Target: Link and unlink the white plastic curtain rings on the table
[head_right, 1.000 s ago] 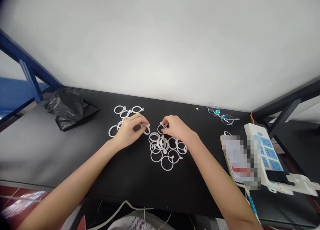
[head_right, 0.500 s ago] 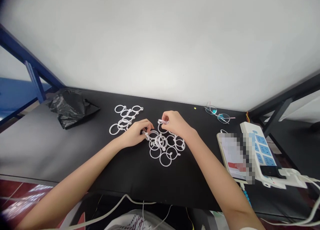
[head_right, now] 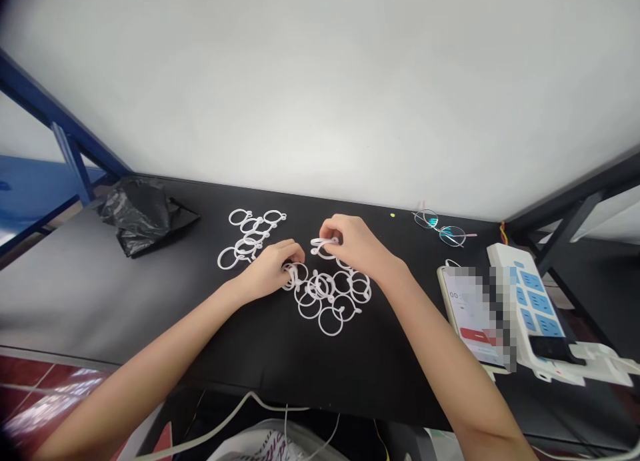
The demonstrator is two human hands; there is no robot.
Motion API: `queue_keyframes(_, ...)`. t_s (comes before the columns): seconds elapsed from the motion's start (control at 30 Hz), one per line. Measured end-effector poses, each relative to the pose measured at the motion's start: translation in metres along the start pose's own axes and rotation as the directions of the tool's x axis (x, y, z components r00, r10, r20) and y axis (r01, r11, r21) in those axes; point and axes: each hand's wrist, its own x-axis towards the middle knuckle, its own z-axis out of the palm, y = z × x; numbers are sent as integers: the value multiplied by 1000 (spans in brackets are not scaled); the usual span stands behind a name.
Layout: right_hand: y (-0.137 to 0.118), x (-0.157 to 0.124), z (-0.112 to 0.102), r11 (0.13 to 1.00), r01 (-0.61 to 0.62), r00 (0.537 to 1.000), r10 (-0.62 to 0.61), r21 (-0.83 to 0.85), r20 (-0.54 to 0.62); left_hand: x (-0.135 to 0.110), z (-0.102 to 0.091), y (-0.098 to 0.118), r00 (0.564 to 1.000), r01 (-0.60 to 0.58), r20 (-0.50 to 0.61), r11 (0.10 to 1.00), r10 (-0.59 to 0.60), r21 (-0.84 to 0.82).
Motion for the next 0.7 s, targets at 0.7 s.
queue_keyframes(0.7, -39, -36, -48, 893, 444, 790, -354, 69, -501, 51, -95, 89, 911, -400, -60, 910, 408, 106)
